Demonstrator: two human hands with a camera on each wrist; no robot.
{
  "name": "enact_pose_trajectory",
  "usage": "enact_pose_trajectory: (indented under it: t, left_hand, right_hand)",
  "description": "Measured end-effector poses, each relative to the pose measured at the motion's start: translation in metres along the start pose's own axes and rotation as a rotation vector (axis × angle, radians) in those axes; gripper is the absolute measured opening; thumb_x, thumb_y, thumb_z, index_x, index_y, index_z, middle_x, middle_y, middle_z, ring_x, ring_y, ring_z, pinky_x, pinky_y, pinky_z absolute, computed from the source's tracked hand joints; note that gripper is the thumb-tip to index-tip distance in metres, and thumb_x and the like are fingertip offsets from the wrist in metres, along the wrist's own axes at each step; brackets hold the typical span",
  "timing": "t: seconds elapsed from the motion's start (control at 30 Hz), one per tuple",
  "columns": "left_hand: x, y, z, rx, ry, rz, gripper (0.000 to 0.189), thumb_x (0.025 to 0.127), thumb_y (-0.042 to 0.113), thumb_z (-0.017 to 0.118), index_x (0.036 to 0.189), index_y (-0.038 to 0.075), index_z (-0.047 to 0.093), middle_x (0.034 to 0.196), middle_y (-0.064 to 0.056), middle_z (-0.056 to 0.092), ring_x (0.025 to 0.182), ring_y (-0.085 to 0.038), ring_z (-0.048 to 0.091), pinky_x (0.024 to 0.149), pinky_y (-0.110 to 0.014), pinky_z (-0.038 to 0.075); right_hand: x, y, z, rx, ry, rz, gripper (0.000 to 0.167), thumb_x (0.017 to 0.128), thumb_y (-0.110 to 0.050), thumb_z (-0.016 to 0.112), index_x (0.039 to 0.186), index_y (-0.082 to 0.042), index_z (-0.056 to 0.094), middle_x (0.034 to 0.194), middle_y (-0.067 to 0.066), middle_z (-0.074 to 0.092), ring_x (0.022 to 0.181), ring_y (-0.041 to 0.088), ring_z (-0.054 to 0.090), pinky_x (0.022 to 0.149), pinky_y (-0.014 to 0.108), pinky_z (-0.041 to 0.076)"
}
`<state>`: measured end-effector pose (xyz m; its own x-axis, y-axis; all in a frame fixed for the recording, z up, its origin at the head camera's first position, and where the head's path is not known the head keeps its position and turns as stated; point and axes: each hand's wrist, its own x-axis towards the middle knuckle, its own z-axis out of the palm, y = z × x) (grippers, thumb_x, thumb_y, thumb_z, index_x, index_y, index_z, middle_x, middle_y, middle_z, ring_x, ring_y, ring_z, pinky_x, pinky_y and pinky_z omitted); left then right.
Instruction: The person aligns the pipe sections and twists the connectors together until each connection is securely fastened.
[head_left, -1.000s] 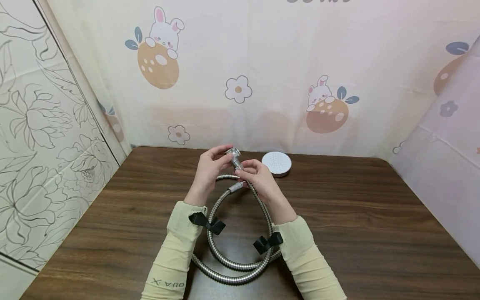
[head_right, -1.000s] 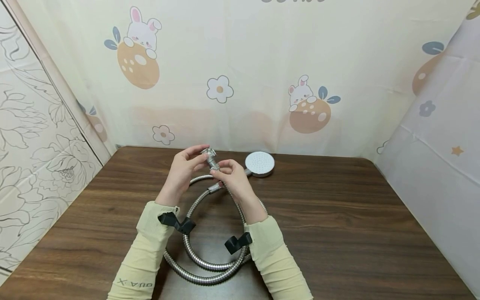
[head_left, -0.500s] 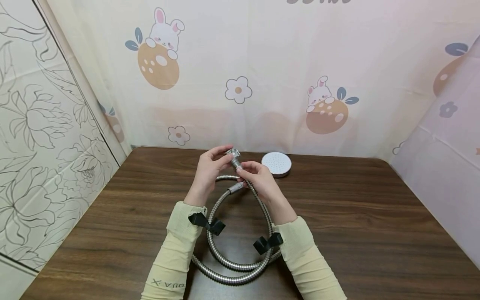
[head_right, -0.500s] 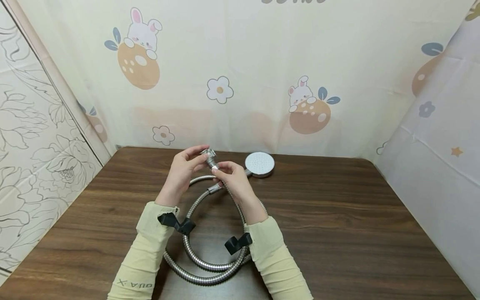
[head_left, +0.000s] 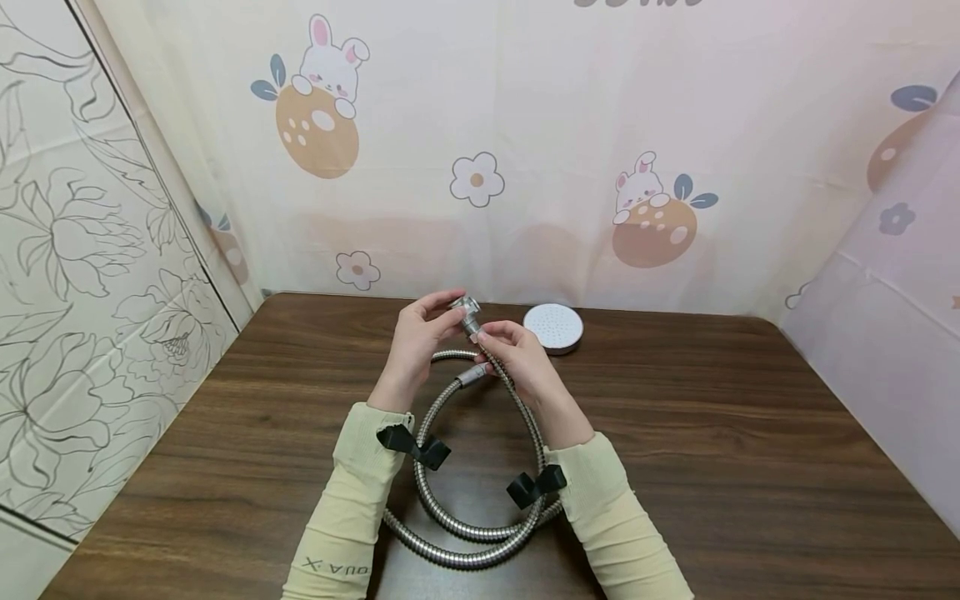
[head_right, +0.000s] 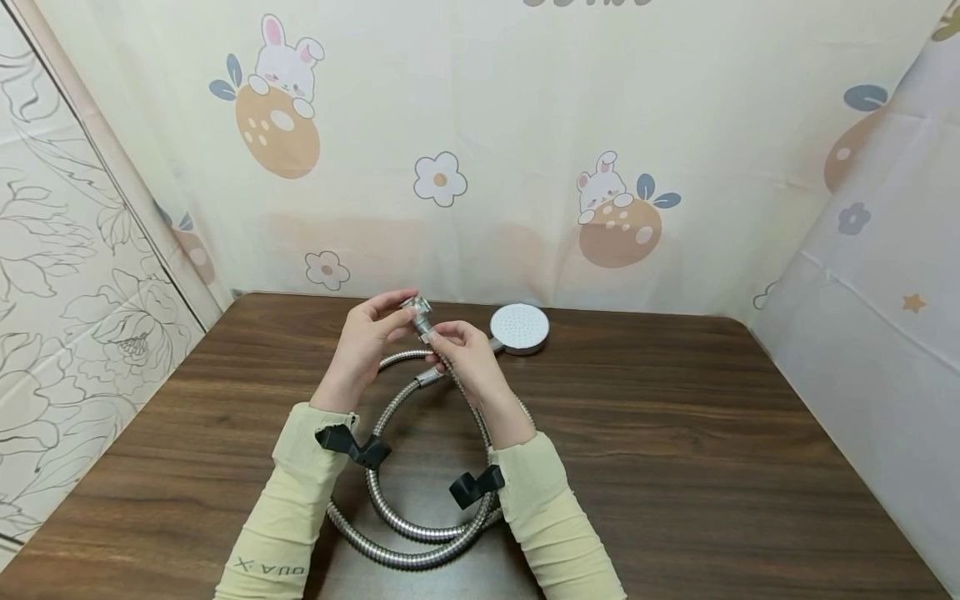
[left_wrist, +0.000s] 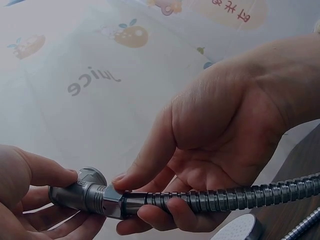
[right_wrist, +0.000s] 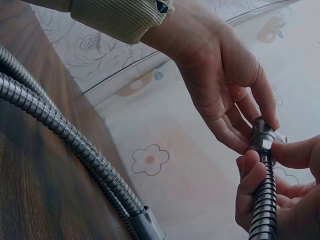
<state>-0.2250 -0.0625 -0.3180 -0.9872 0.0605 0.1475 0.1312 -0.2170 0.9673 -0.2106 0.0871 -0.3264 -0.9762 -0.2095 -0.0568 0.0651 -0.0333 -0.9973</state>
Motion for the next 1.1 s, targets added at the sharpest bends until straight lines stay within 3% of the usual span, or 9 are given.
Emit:
enact_pose_trajectory:
  t: [0.57, 0.83, 1.1]
  left_hand:
    - [0.0006, -0.0009, 0.0006, 0.002, 0.002, -0.008, 0.03, 0.087, 0.004, 0.058, 0.116, -0.002, 0.058, 0.111, -0.015, 0.055, 0.096, -0.019, 0.06, 0.081, -0.026, 0.051]
    - [0.0007, -0.0001, 0.0014, 0.008, 0.008, -0.012, 0.031, 0.087, 0.005, 0.059, 0.116, -0.002, 0.058, 0.111, -0.014, 0.056, 0.096, -0.018, 0.059, 0.08, -0.027, 0.051]
    - [0.0004, 0.0003, 0.0023, -0.004, 0.009, -0.014, 0.03, 0.086, 0.005, 0.06, 0.116, -0.001, 0.058, 0.112, -0.014, 0.056, 0.097, -0.019, 0.059, 0.081, -0.028, 0.051]
  right_hand:
    - [0.0, 0.0006, -0.0005, 0.027, -0.047, -0.008, 0.025, 0.096, -0.013, 0.043, 0.111, 0.005, 0.05, 0.08, -0.001, 0.065, 0.063, 0.008, 0.057, 0.057, 0.019, 0.046]
    - [-0.0009, 0.0013, -0.001, -0.041, -0.029, -0.017, 0.033, 0.088, -0.01, 0.058, 0.116, 0.001, 0.046, 0.085, 0.0, 0.065, 0.07, 0.012, 0.058, 0.06, 0.023, 0.044]
    - [-0.0009, 0.0013, -0.001, -0.026, -0.018, -0.007, 0.026, 0.088, -0.01, 0.058, 0.108, 0.0, 0.045, 0.082, -0.001, 0.066, 0.068, 0.012, 0.058, 0.059, 0.022, 0.044]
